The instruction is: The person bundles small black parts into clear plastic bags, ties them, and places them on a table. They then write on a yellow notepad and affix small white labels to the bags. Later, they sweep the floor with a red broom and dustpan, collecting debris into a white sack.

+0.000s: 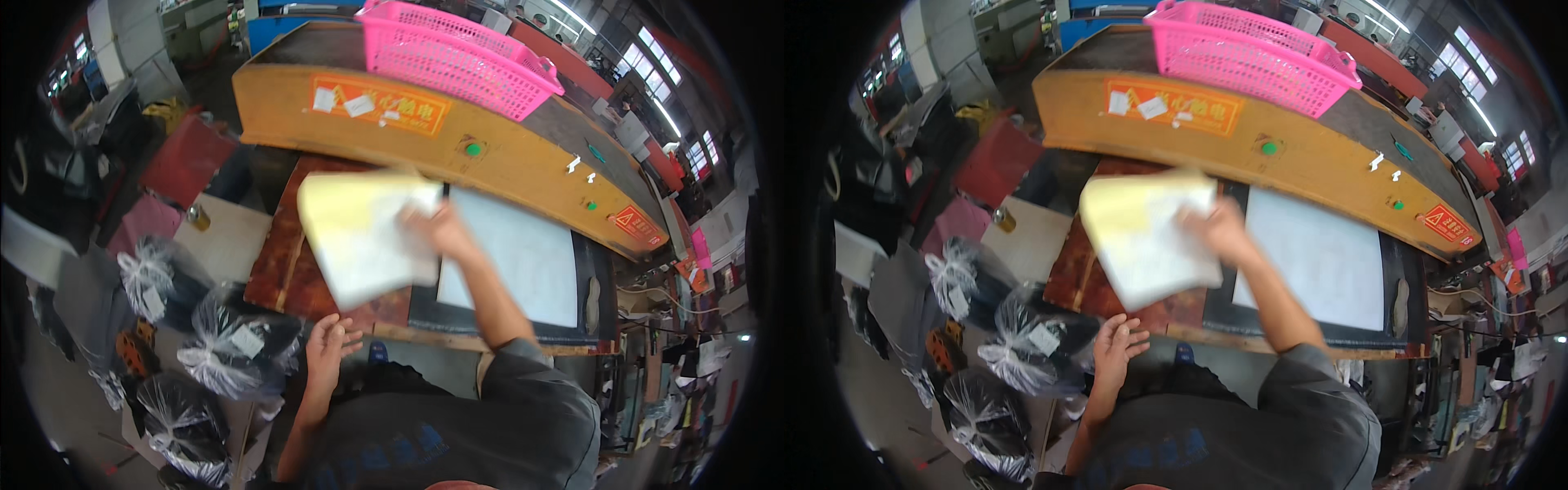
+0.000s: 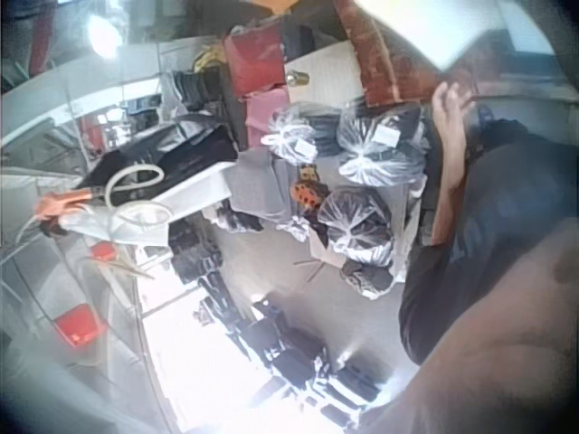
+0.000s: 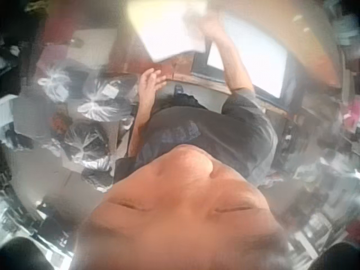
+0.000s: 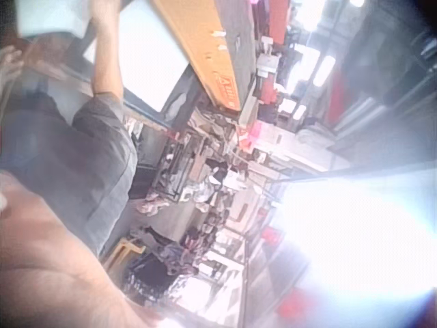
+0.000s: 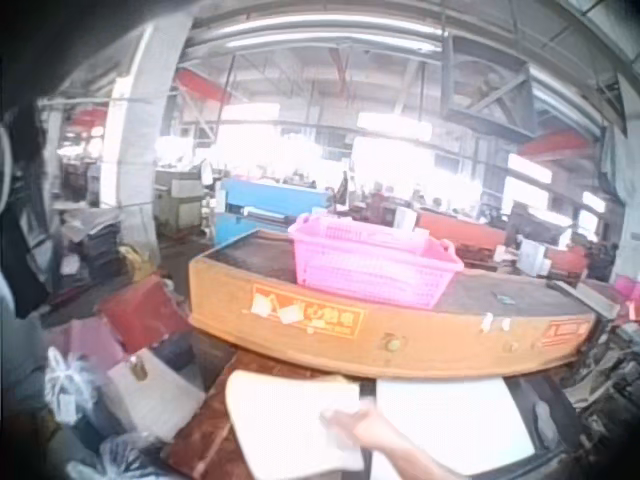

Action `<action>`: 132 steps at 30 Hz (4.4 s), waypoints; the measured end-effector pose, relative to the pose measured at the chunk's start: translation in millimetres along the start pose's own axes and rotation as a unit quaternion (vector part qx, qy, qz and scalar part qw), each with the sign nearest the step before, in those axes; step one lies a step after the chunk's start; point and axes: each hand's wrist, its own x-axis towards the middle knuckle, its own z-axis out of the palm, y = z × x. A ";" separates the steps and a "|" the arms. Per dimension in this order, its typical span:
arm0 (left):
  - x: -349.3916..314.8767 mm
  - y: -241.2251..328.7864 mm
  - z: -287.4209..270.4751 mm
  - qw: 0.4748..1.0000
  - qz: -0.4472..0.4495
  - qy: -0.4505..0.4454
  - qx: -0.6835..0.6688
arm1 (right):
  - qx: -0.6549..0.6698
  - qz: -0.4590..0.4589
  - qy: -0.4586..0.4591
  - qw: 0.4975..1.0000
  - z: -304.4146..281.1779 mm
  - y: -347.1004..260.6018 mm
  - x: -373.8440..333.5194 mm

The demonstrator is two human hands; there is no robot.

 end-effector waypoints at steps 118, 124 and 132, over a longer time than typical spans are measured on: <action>-963.6 295.9 -742.8 0.664 0.243 0.707 -0.009 | -0.064 0.320 -0.667 0.670 1131.5 135.0 -752.0; -967.0 204.9 -908.4 0.735 -0.034 0.673 0.073 | -0.023 0.428 -0.309 0.849 1230.9 158.4 -593.0; -948.3 94.4 -1124.2 0.753 -0.091 0.650 0.054 | 0.084 0.416 -0.188 0.886 1290.2 137.2 -534.1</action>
